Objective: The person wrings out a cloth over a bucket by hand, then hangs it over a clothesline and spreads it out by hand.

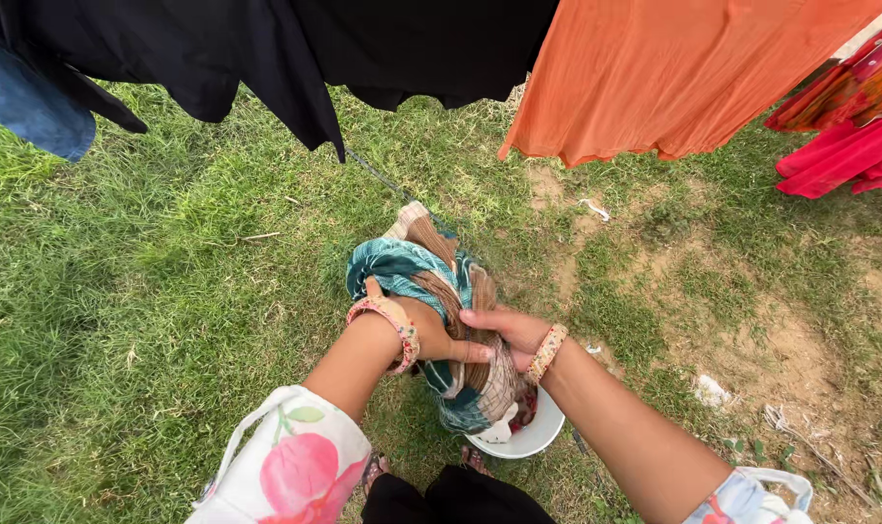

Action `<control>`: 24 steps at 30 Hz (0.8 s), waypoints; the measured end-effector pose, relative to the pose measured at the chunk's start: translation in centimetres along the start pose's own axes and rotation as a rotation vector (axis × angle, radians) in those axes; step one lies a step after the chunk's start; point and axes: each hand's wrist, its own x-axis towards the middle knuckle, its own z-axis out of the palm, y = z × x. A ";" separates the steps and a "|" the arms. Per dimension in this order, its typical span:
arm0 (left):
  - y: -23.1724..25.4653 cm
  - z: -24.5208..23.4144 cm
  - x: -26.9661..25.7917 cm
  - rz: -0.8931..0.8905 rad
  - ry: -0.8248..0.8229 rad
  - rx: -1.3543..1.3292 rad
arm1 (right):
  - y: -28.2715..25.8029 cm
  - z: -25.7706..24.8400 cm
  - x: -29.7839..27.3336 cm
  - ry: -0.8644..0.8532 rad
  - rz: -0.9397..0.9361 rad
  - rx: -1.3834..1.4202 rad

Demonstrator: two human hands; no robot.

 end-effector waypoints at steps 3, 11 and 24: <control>-5.8 0.8 2.0 0.356 -0.025 -0.171 | -0.4 0.4 0.6 0.022 0.050 0.118; -7.4 17.4 10.8 -0.111 0.277 -2.606 | -1.6 5.5 0.8 -0.084 -0.046 0.281; -9.6 9.7 15.8 0.703 0.546 -2.825 | 2.2 6.1 -1.6 -0.065 0.103 0.245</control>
